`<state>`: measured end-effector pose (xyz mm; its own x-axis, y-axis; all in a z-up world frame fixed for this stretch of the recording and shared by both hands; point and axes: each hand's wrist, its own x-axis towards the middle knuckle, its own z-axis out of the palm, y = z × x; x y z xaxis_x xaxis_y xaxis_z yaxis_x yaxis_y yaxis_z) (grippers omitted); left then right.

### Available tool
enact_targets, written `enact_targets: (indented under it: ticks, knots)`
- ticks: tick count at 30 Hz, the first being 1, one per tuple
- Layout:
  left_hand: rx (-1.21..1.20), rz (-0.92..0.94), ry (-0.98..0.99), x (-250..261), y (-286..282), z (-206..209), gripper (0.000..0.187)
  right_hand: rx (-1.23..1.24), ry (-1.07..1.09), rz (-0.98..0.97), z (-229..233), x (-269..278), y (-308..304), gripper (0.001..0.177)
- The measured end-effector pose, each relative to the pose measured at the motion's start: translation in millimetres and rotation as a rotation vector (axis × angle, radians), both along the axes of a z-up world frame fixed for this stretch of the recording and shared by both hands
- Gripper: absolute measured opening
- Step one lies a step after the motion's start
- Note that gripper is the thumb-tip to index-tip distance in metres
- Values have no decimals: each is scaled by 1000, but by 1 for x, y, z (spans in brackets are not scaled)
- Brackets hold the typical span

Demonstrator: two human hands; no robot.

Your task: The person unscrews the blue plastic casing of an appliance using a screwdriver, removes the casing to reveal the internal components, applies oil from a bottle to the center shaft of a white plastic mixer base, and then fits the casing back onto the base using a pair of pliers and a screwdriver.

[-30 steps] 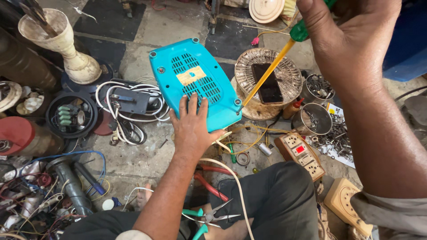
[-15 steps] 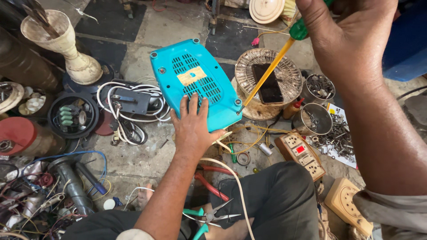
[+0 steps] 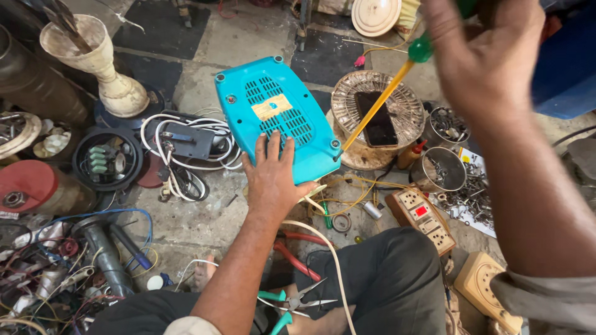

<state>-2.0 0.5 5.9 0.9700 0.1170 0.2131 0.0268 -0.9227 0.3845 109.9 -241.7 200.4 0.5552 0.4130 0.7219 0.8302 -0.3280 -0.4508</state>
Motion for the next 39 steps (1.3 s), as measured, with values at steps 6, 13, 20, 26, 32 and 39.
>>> enact_targets:
  ticks: [6, 13, 20, 26, 32, 39]
  knots:
    - [0, 0, -7, 0, -1, 0, 107, -20, 29, -46, 23, -16, -8, 26]
    - [0, -3, -47, 0, 0, -4, 106, -49, 4, 128, 28, -5, -20, 17]
    - [6, -1, -43, 0, -1, -3, 107, 0, 136, 219, 32, -14, -12, 21]
    - [16, 1, -33, -1, -2, -2, 107, -11, 144, 27, 33, -21, 5, 23]
    - [9, 1, -22, -1, -1, -1, 108, -53, 130, 111, 30, -13, -6, 18]
    - [4, 2, -18, -1, -1, -1, 107, -37, 107, 13, 35, -25, 0, 14]
